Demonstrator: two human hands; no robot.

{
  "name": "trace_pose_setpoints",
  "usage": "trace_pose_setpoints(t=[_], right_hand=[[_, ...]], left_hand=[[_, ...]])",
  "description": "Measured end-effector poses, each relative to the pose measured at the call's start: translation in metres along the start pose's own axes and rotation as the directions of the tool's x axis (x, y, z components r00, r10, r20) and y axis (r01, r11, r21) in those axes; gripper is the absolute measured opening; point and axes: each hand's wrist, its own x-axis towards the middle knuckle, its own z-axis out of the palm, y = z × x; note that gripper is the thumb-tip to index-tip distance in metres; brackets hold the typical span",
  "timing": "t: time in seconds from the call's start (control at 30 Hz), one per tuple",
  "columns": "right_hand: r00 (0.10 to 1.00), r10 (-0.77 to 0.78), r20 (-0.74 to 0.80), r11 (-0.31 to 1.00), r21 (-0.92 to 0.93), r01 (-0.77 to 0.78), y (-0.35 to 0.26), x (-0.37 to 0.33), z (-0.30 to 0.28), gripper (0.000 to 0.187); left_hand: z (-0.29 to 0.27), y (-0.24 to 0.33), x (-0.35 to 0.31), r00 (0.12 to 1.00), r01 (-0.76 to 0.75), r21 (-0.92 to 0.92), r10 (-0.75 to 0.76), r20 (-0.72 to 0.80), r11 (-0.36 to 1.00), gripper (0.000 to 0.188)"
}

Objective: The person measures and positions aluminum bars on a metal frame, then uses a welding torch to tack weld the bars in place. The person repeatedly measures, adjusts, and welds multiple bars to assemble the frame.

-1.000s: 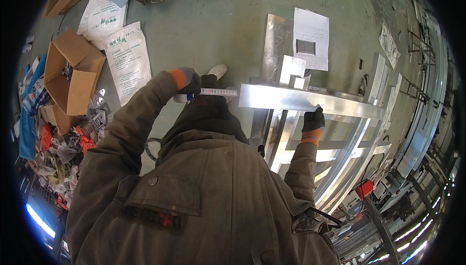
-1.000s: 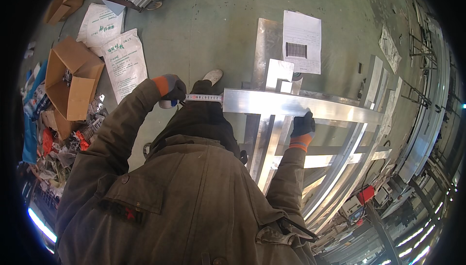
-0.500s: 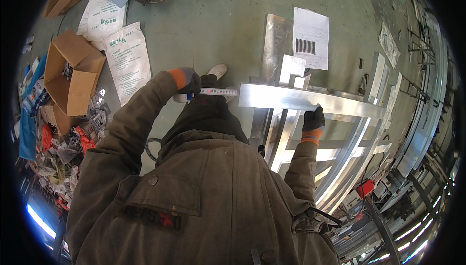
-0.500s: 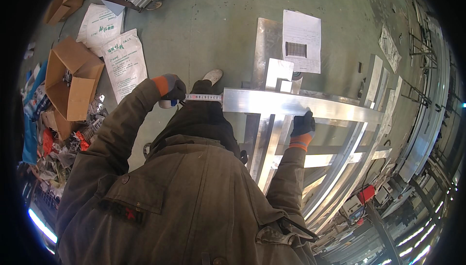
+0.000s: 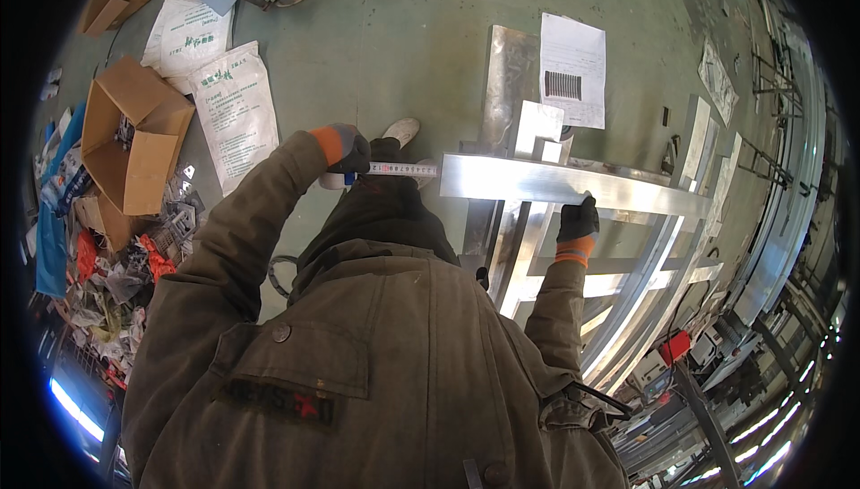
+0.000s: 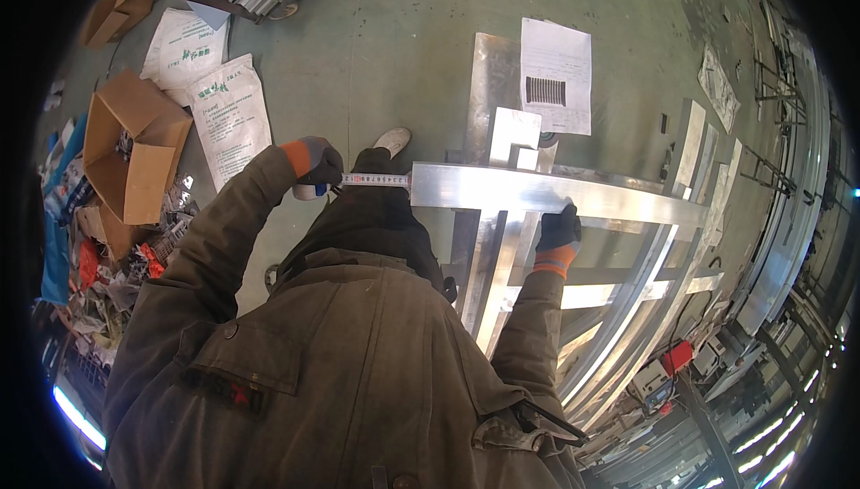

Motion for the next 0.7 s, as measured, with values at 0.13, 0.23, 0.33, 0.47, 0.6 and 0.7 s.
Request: trace_pose_setpoints(t=[0.13, 0.23, 0.33, 0.47, 0.6, 0.7], right_hand=[[1.000, -0.021, -0.003, 1.000, -0.004, 0.021, 0.001, 0.000, 0.001, 0.037], [1.000, -0.021, -0.018, 1.000, -0.010, 0.020, 0.000, -0.002, 0.003, 0.037], [0.999, -0.021, -0.041, 1.000, 0.003, 0.021, -0.001, -0.003, 0.007, 0.035], [0.997, -0.031, -0.075, 0.999, 0.031, 0.033, -0.001, -0.004, 0.011, 0.032], [0.999, -0.014, -0.042, 0.998, 0.056, 0.016, 0.002, -0.001, 0.004, 0.037], [0.999, -0.035, 0.027, 0.998, 0.062, 0.033, 0.004, 0.004, -0.001, 0.037]], left_hand=[[0.000, 0.001, -0.001, 1.000, 0.008, 0.017, -0.008, -0.004, 1.000, 0.023], [0.001, -0.001, 0.000, 1.000, 0.026, -0.020, -0.025, 0.015, 0.999, 0.023], [0.001, -0.004, 0.002, 1.000, 0.002, -0.025, -0.001, 0.021, 1.000, 0.022], [0.002, -0.006, 0.004, 1.000, -0.014, -0.029, 0.014, 0.002, 0.999, 0.021], [0.004, -0.006, 0.003, 1.000, -0.005, -0.020, 0.005, -0.016, 1.000, 0.019], [0.003, -0.005, 0.004, 1.000, -0.019, -0.001, 0.019, -0.013, 1.000, 0.020]])
